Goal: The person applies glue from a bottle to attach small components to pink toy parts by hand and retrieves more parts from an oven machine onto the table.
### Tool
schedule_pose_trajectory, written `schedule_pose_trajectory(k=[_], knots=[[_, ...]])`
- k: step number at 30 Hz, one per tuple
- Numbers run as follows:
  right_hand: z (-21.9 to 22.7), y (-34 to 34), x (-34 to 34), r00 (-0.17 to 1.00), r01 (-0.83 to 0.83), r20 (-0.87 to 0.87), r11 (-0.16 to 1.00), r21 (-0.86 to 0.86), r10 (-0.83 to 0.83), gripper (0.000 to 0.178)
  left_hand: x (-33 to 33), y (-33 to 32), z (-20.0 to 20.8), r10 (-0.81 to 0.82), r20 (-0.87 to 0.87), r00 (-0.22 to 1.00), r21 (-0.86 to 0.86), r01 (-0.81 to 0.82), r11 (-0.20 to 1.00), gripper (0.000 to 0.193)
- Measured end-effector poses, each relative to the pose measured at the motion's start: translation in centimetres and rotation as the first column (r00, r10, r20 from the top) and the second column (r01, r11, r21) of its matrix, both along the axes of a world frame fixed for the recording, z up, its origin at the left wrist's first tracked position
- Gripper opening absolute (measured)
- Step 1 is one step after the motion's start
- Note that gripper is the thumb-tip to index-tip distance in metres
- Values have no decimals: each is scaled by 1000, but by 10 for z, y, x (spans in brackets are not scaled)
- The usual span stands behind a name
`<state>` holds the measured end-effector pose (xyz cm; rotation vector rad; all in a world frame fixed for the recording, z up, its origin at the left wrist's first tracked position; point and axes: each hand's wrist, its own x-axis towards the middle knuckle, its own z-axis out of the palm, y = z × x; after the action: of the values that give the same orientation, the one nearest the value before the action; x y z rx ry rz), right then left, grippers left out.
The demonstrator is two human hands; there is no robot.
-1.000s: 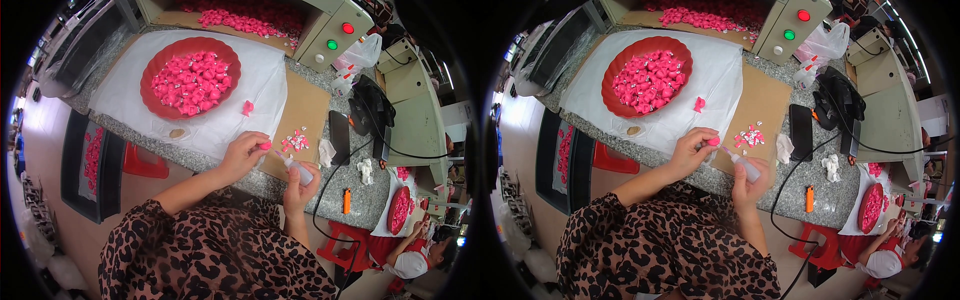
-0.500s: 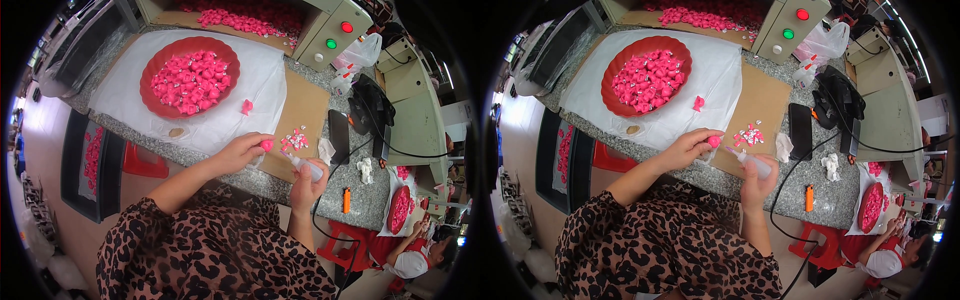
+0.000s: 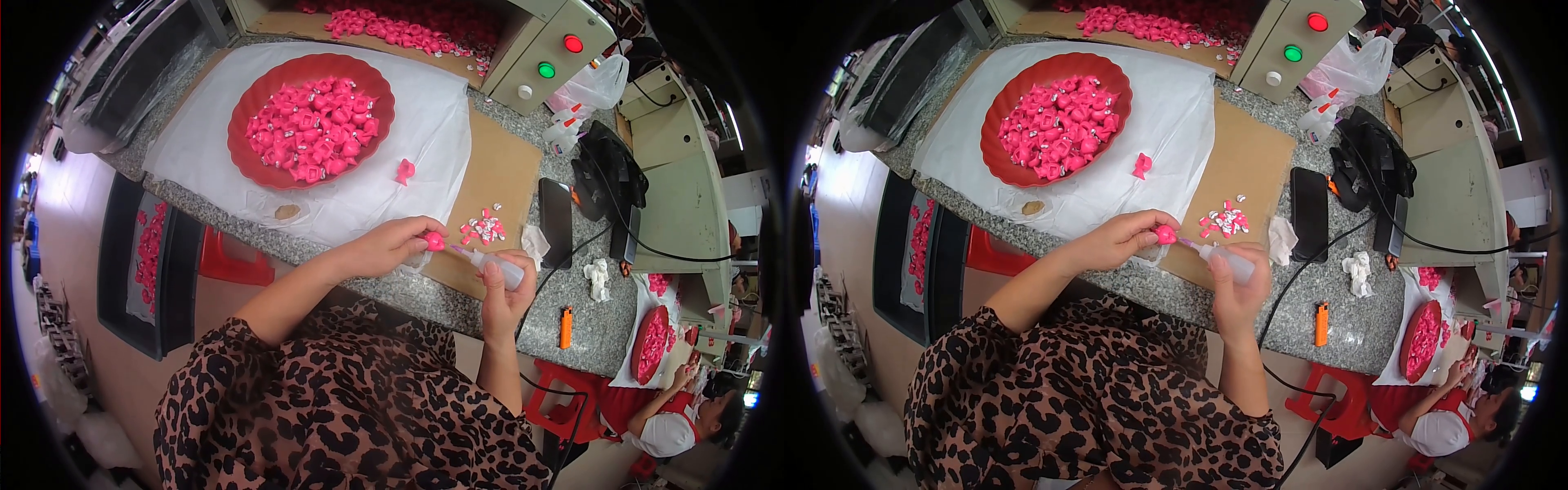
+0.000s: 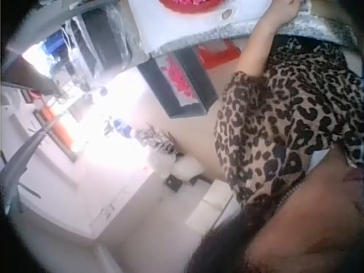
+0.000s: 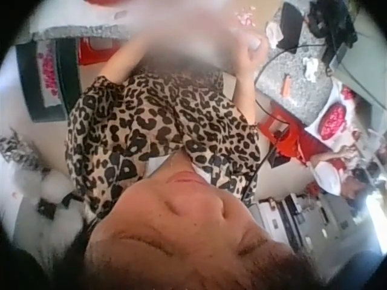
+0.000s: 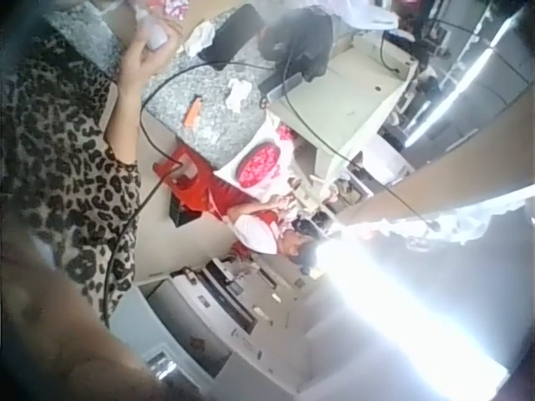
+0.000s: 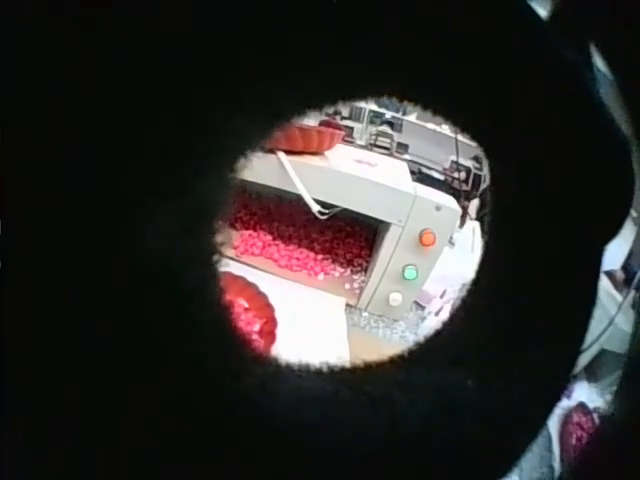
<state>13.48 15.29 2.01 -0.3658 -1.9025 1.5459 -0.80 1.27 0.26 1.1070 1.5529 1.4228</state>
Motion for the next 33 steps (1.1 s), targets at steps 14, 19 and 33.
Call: schedule_pose_trajectory(k=[14,19,33], knots=[[-2,2,0,1000,-17,23,999,-27,18,16,-1,0,-2,-13,-39,999,15,14,1000,25],[0,2,0,999,-20,27,999,-30,21,15,0,-1,-1,-5,-38,999,9,6,1000,26],[-1,3,0,999,-28,28,1000,-2,28,16,0,-1,-1,-9,-46,999,6,9,1000,25]])
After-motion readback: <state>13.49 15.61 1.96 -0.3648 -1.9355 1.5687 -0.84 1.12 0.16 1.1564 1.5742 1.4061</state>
